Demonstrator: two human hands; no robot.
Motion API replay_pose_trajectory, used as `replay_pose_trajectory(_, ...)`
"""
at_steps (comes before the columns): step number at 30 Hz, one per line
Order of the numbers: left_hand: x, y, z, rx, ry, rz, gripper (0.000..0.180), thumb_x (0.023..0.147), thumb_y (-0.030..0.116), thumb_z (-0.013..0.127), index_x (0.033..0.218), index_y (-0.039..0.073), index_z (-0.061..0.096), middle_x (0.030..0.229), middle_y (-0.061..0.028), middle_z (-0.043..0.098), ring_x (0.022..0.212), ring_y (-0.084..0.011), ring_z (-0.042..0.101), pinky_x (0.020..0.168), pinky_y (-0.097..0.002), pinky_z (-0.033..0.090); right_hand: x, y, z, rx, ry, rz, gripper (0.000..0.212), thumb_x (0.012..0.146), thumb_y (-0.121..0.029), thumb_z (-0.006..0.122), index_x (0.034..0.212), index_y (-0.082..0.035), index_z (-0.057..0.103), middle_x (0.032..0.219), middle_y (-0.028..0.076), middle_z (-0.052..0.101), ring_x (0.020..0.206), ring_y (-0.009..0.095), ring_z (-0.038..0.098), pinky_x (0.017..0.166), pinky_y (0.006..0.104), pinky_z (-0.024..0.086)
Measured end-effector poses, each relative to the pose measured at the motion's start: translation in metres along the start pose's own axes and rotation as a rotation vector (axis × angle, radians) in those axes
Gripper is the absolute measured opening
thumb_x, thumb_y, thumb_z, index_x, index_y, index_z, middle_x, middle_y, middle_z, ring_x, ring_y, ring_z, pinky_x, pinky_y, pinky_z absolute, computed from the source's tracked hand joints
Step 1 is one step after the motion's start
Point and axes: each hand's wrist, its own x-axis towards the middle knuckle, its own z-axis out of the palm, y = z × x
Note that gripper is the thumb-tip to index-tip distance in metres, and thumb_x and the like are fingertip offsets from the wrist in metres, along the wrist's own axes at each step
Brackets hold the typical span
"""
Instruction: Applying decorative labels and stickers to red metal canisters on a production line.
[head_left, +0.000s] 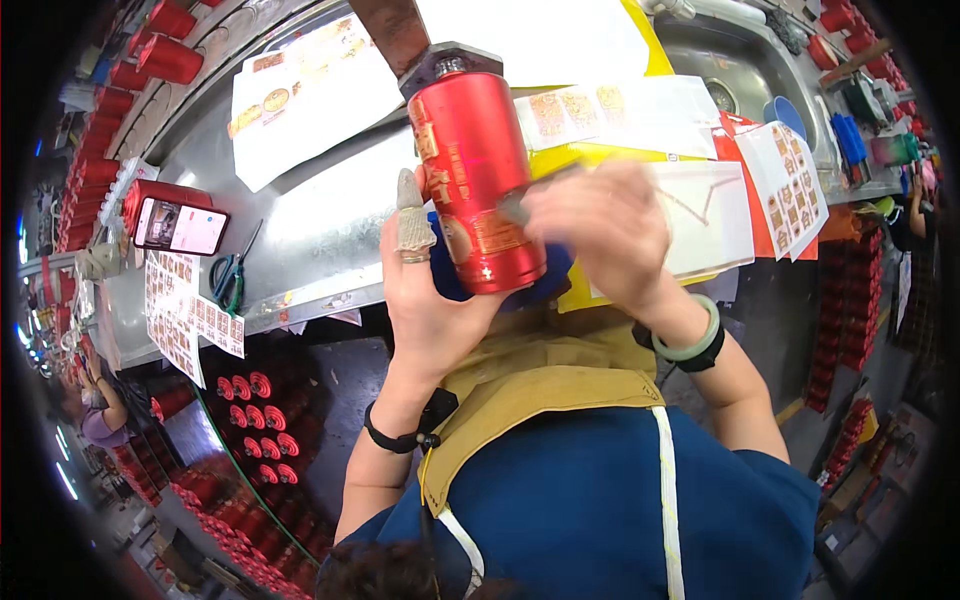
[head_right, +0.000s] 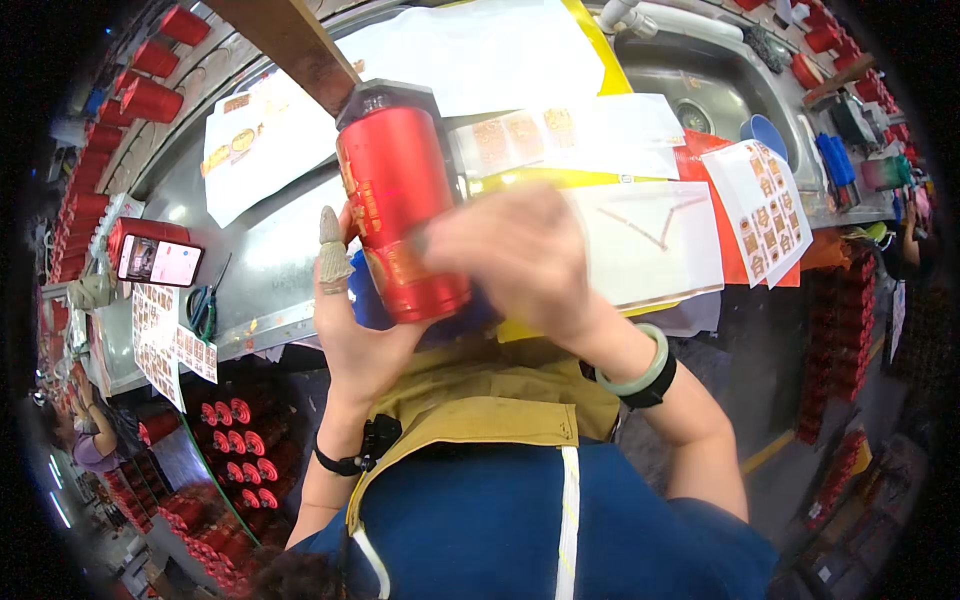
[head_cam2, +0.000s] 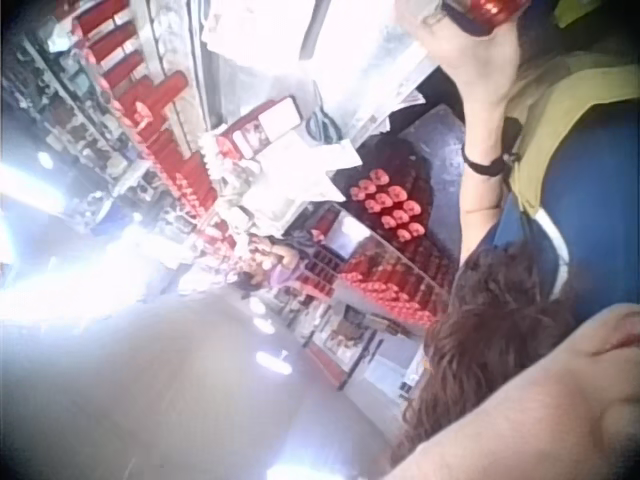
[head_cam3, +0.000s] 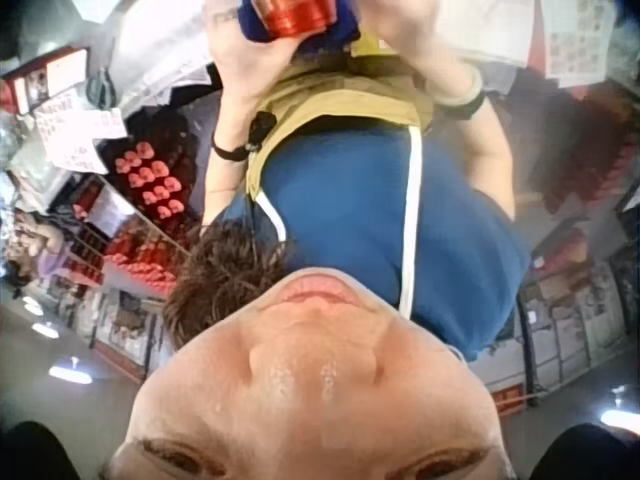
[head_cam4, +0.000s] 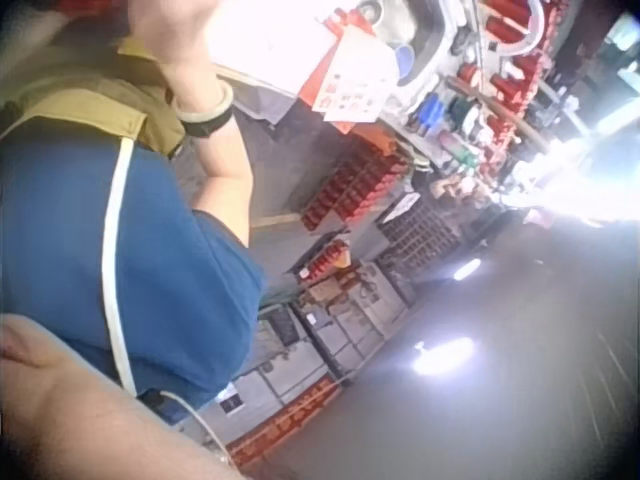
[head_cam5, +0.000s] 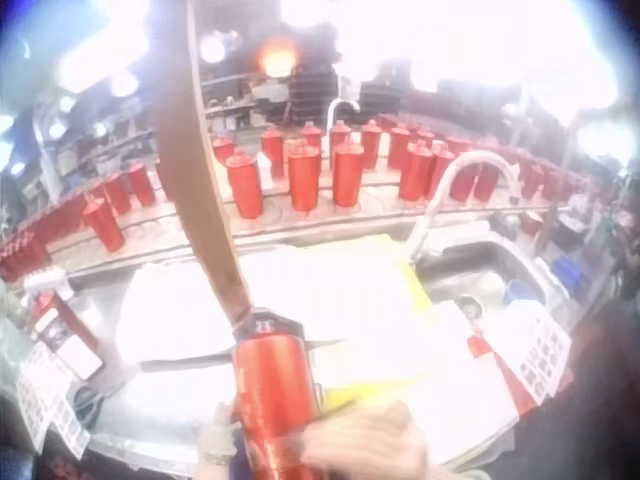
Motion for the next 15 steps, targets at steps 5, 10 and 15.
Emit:
replay_pose_trajectory(5, -0.007, -0.016, -0.001, -0.162, -0.107, -0.15, 0.105, 0.073, 0.015, 0.091, 0.157, -0.007, 0.032, 0.148, -0.024, 0.052, 0.135, -0.0353, 0.056, 0.112, -0.0415, 0.044, -0.005, -0.036, 0.001, 0.326, -0.045, 0.139, 0.016, 0.087, -0.002, 0.073, 0.102, -0.008, 0.073, 0.099, 0.007, 0.076, 0.085, 0.018, 0.07, 0.073, 0.0324, 0.054)
replay_pose_trajectory(10, -0.007, -0.008, -0.001, -0.015, -0.1, -0.024, 0.111, 0.072, 0.018, 0.094, 0.16, -0.004, 0.029, 0.156, -0.0235, 0.045, 0.136, -0.0314, 0.053, 0.115, -0.0421, 0.041, -0.002, -0.004, 0.011, 0.039, 0.121, 0.59, 0.02, 0.09, -0.004, 0.074, 0.108, -0.003, 0.068, 0.1, 0.016, 0.072, 0.087, 0.034, 0.072, 0.077, 0.0382, 0.056)
replay_pose_trajectory(15, -0.017, 0.009, 0.005, 0.342, -0.016, 0.138, 0.073, 0.059, 0.031, 0.098, 0.127, 0.02, 0.074, 0.164, -0.0277, 0.031, 0.148, -0.0515, 0.029, 0.119, -0.056, 0.03, -0.001, -0.013, 0.002, 0.217, 0.208, 0.723, 0.018, 0.094, -0.002, 0.07, 0.111, -0.002, 0.065, 0.093, 0.009, 0.069, 0.082, 0.02, 0.068, 0.075, 0.0313, 0.053)
